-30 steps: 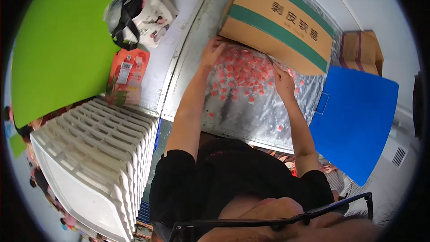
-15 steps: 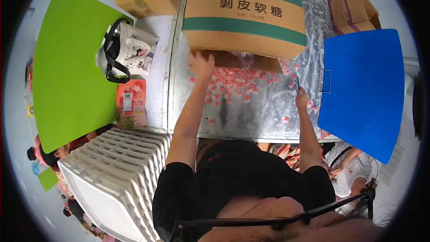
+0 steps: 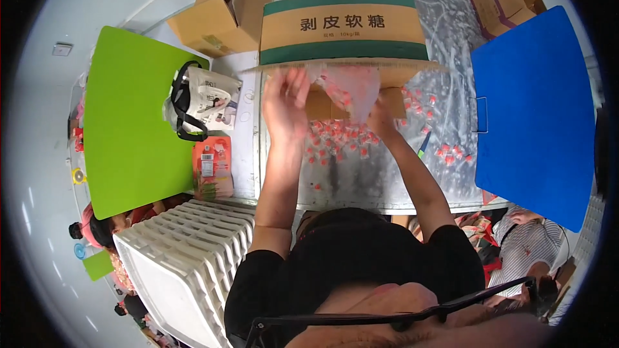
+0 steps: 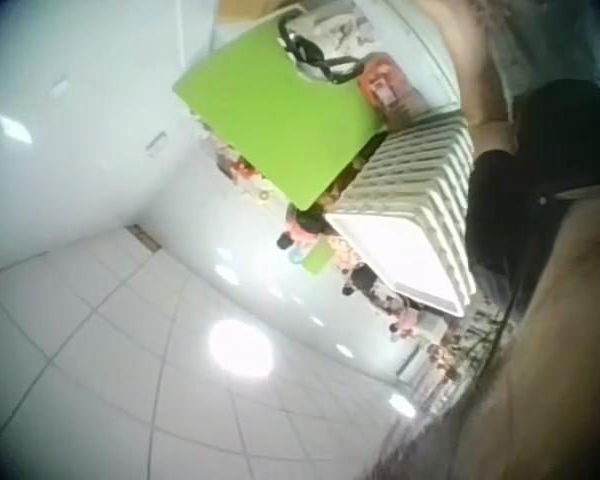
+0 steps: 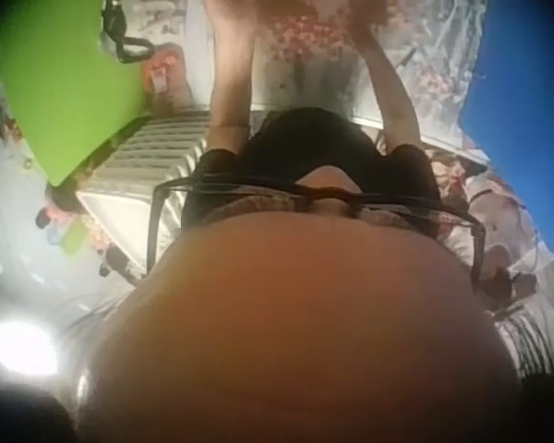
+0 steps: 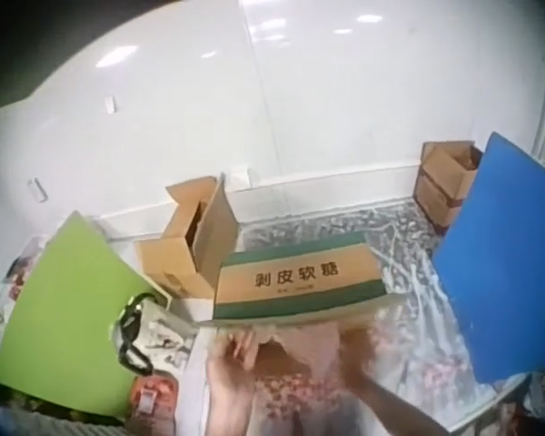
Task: Packaging individual candies into plastic bags on a factory production line.
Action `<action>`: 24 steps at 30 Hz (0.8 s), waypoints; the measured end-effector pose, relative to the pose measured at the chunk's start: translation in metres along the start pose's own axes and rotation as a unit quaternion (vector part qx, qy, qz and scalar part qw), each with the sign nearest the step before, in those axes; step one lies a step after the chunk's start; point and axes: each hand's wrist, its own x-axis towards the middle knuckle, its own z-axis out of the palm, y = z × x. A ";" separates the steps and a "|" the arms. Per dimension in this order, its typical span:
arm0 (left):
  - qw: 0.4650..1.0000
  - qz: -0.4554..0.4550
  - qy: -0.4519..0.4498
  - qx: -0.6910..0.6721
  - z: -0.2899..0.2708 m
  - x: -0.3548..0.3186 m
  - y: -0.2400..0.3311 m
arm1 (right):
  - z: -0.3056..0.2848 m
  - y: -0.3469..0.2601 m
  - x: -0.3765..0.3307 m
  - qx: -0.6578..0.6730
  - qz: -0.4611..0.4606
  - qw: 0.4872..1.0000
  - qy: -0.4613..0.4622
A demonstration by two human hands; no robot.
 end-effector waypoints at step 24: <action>0.325 0.311 -0.304 0.840 -0.082 0.081 -0.113 | 0.062 0.090 -0.104 -0.103 0.179 0.978 -0.009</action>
